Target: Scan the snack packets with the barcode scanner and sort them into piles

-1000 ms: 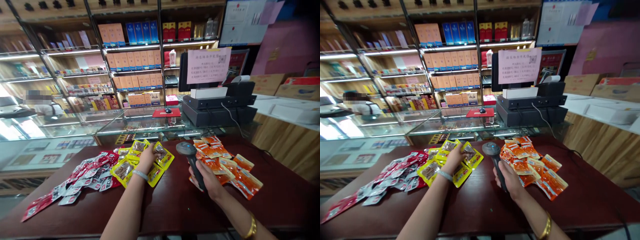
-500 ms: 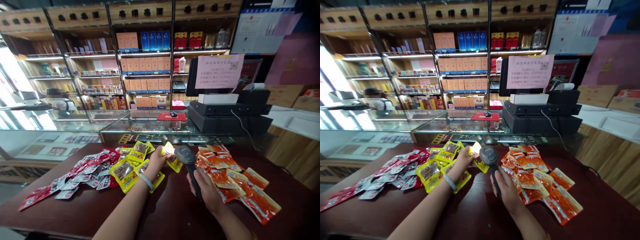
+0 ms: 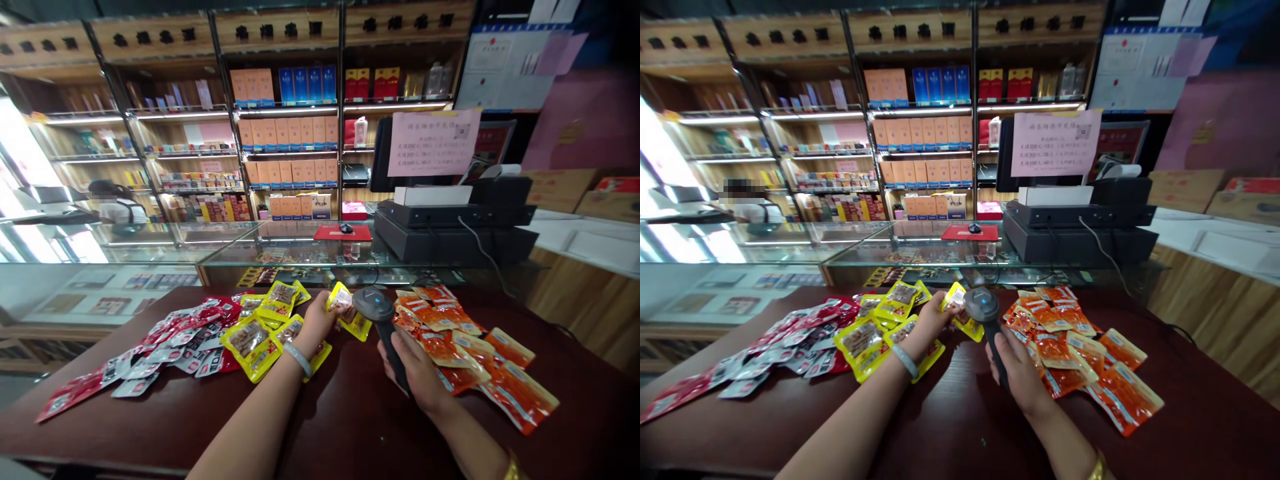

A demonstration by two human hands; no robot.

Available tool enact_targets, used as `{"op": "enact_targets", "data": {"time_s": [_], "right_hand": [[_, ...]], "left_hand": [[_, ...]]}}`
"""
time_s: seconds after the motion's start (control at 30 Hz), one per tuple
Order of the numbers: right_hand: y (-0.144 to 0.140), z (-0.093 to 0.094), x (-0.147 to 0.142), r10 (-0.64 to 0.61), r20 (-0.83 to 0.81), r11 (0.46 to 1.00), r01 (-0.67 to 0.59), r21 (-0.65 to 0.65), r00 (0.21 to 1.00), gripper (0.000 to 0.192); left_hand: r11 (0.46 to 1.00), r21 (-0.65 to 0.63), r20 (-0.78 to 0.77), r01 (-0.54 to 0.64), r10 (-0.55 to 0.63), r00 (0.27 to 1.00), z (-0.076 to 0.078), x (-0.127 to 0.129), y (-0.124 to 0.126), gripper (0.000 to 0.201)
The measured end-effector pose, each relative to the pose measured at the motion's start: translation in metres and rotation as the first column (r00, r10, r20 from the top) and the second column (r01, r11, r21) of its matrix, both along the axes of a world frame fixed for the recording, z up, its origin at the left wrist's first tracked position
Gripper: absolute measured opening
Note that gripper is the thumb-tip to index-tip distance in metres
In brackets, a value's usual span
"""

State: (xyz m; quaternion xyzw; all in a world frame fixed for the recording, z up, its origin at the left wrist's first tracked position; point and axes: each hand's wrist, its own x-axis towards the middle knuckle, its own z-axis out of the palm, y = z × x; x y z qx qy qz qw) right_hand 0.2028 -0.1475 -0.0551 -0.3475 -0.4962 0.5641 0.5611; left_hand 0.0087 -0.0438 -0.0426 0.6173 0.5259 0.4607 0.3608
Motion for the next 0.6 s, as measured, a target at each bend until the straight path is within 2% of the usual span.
{"op": "enact_targets", "data": {"time_s": [0.13,0.27,0.5,0.6], "right_hand": [[0.001,-0.003,0.001,0.018,-0.033,0.999,-0.019,-0.027,0.999,0.036],[-0.001,-0.003,0.0,0.039,0.001,0.999,-0.039,-0.012,0.999,0.037],[-0.005,0.004,-0.002,0.062,0.041,0.998,-0.061,-0.024,0.997,0.04],[-0.005,0.005,-0.002,0.057,0.027,0.998,-0.056,-0.031,0.998,0.042]], "left_hand": [[0.999,-0.037,0.058,0.016,-0.014,0.998,0.0,0.001,0.001,0.026],[0.999,-0.043,0.105,0.028,-0.023,0.994,-0.007,-0.001,0.006,0.029],[0.997,0.073,0.037,0.025,-0.028,0.999,-0.009,-0.005,0.008,0.021],[0.999,0.032,0.086,0.04,-0.043,0.995,-0.011,-0.005,0.01,0.024]]}}
